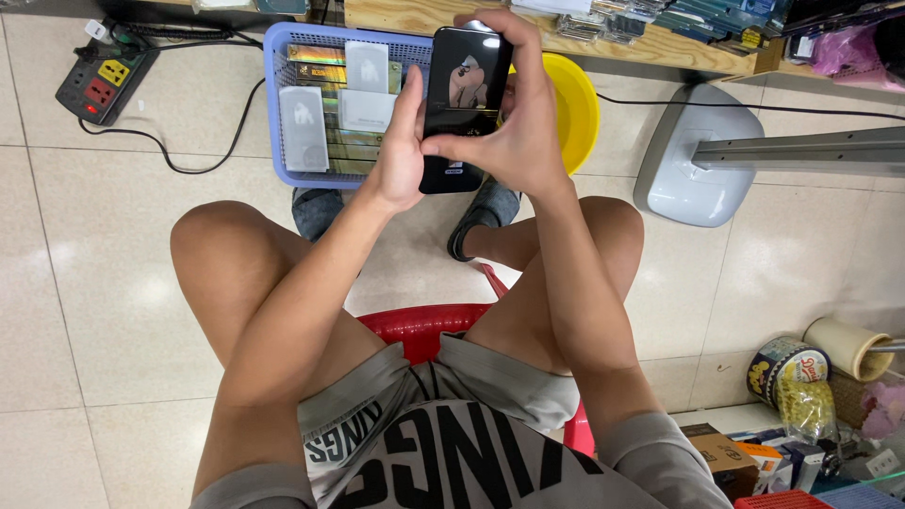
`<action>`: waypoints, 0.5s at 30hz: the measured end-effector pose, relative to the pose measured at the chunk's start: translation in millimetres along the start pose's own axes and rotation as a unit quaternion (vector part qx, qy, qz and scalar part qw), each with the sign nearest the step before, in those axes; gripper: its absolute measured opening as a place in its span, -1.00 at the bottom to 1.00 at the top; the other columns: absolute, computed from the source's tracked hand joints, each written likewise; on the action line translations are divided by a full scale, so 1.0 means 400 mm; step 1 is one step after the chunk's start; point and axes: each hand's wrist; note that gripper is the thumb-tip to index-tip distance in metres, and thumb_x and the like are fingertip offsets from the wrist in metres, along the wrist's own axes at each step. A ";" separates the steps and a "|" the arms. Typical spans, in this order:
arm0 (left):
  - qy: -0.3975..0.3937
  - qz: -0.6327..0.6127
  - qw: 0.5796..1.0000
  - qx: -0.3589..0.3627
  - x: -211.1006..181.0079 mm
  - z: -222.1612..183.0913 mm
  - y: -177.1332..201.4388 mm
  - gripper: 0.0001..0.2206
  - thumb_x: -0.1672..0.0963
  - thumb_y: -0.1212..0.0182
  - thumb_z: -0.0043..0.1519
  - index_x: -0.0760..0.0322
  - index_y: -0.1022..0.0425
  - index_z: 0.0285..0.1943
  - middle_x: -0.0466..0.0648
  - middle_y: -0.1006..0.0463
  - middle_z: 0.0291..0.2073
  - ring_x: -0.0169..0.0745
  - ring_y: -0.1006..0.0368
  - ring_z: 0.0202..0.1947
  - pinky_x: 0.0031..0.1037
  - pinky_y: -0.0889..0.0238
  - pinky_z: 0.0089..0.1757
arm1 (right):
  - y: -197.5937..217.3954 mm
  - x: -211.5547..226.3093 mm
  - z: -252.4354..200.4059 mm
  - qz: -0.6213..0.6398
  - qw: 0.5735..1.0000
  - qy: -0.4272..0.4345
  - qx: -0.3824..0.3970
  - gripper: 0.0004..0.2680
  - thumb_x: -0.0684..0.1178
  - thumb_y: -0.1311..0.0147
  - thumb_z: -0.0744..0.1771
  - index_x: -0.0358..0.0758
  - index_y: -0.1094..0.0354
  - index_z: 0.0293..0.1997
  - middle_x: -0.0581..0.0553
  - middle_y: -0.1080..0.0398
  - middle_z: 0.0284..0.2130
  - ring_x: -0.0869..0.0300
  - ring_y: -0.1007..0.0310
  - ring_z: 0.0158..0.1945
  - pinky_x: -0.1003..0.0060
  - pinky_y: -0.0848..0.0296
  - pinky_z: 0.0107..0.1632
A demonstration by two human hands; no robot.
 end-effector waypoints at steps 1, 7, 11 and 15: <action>0.000 0.000 1.000 0.000 -0.001 -0.001 -0.002 -0.34 -0.18 0.17 0.34 0.38 -0.40 0.35 0.15 -0.50 0.25 0.03 -0.43 0.29 -0.21 -0.28 0.31 | 0.002 -0.010 -0.004 0.000 1.000 0.000 0.000 -0.32 0.17 -0.56 0.21 -0.04 -0.03 0.34 -0.10 -0.26 0.24 0.16 -0.35 0.27 0.35 -0.50 0.06; 0.075 -0.032 0.997 0.012 0.019 0.006 0.015 -0.40 -0.13 0.17 0.36 0.33 -0.35 0.40 0.10 -0.51 0.24 0.01 -0.51 0.14 -0.15 -0.48 0.08 | -0.002 -0.044 -0.008 -0.022 0.996 -0.021 -0.084 -0.43 0.09 -0.57 0.20 -0.15 -0.17 0.18 -0.04 -0.25 0.02 0.23 -0.34 0.07 0.33 -0.47 0.04; 0.141 -0.020 0.990 0.016 0.013 0.008 0.010 -0.37 -0.19 0.13 0.27 0.30 -0.41 0.28 0.13 -0.59 -0.07 -0.03 -0.57 -0.18 -0.18 -0.56 -0.14 | 0.005 -0.020 0.000 -0.020 0.992 0.003 -0.122 -0.60 0.06 -0.46 0.27 -0.12 -0.22 0.05 -0.03 -0.30 -0.08 0.22 -0.36 0.01 0.33 -0.40 -0.03; 0.157 0.001 0.987 0.027 0.016 0.008 0.008 -0.36 -0.18 0.15 0.28 0.40 -0.45 0.22 0.16 -0.61 -0.08 0.04 -0.61 -0.14 -0.23 -0.57 -0.17 | 0.007 -0.018 0.005 -0.020 0.986 0.021 -0.165 -0.75 -0.03 -0.35 0.32 -0.14 -0.25 -0.10 -0.05 -0.32 -0.18 0.19 -0.35 -0.07 0.33 -0.32 -0.13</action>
Point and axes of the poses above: each hand's wrist, its own z-axis towards the middle knuckle, its own y-axis out of the back of the hand, x = y × z
